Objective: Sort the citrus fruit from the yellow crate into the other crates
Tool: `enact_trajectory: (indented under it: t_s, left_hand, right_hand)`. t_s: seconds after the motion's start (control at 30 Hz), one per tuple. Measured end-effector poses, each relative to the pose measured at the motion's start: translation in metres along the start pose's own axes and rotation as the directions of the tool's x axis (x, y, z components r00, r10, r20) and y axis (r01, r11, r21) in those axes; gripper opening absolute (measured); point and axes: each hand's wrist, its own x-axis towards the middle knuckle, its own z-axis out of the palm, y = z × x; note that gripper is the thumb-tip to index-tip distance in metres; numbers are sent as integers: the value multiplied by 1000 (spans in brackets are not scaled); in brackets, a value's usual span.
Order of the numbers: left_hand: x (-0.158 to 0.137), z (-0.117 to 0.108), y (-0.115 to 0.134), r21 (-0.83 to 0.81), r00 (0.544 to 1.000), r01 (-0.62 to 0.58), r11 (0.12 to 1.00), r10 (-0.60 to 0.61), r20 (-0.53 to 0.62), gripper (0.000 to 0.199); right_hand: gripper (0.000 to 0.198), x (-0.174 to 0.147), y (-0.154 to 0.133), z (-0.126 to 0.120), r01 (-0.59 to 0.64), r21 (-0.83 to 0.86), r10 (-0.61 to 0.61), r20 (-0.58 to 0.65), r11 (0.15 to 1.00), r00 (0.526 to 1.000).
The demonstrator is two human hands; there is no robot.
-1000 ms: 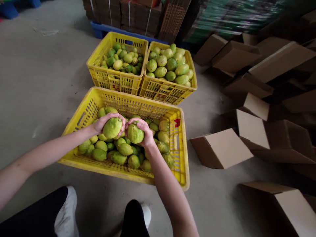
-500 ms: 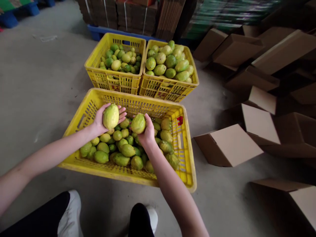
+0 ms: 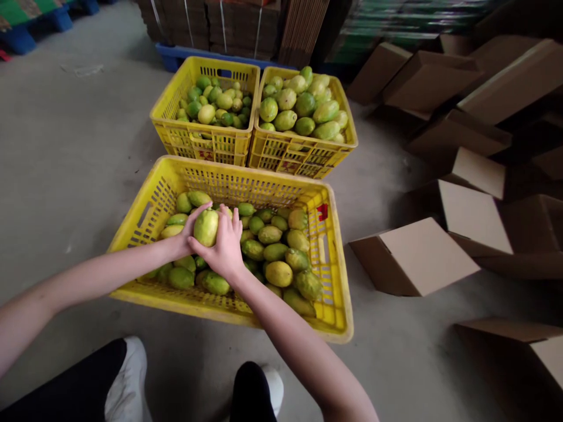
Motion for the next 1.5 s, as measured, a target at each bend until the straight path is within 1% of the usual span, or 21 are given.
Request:
enact_trajectory:
  t_s: [0.1,0.17,0.23,0.27,0.33,0.4,0.47,0.53,0.6,0.67,0.73,0.77,0.8,0.87,0.93,0.97,1.03,1.1,1.27,1.37,1.5]
  left_hand:
    - [3,1,1,123,997,-48,991,55,-51,15]
    - [4,6,5,225,990,-118,967,131,-43,11]
    - [2,11,11,283,973,-218,934,230,-11,3]
    - [0,12,15,294,956,-282,913,294,6,16]
    - [-7,14,24,307,890,-446,840,451,59,46]
    - [-14,14,32,317,805,-589,743,571,160,64]
    - [-20,12,37,315,749,-663,679,609,262,66]
    - [-20,10,39,345,734,-679,648,590,336,66]
    - [-15,6,41,406,704,-710,575,586,401,66]
    - [-7,2,43,438,648,-760,481,613,452,65]
    - [0,-3,46,441,628,-776,451,621,470,64]
    - [2,-5,48,434,647,-762,480,605,465,63]
    - [4,-6,50,422,687,-727,542,572,449,62]
    - [6,-6,54,370,797,-595,714,464,388,54]
    - [6,-4,57,275,896,-413,868,334,293,42]
    - [6,-1,57,223,934,-320,921,266,240,37]
    - [7,4,56,123,977,-175,977,157,144,32]
    - [7,9,52,36,992,-111,993,109,68,33]
    - [5,11,44,-142,989,-134,981,123,-83,34]
    - [0,9,47,-197,994,-107,974,99,-53,38]
    - [-6,9,50,-194,994,-73,978,87,68,44]
  right_hand:
    - [70,-1,-6,-7,104,14,-104,52,995,993]
    - [65,-2,-9,-14,101,116,-101,-5,988,995]
    - [64,-1,-12,-21,53,266,-23,-116,963,993]
    - [64,0,-12,-25,43,337,17,-173,941,985]
    - [66,3,-9,-33,70,414,56,-286,908,957]
    - [66,9,-3,-41,105,382,59,-394,918,917]
    - [64,16,6,-46,96,279,42,-449,956,892]
    - [63,20,14,-49,92,168,-9,-438,981,899]
    - [66,21,20,-49,126,90,-79,-405,988,911]
    - [68,22,23,-47,156,61,-121,-388,986,914]
    - [71,22,24,-46,159,96,-111,-386,983,916]
    - [74,22,23,-45,158,144,-92,-383,977,919]
    - [76,23,22,-45,152,216,-63,-370,964,927]
    - [70,25,20,-45,105,418,26,-297,903,954]
    - [54,27,17,-45,-9,628,136,-154,778,979]
    - [46,28,16,-46,-80,708,182,-69,702,981]
    - [37,29,15,-47,-202,807,236,80,555,968]
    - [36,30,15,-47,-283,854,259,182,437,949]
    - [20,32,18,-47,-407,882,388,298,238,872]
    - [36,33,18,-50,-460,874,374,378,158,847]
    - [46,33,15,-56,-443,891,321,395,94,861]
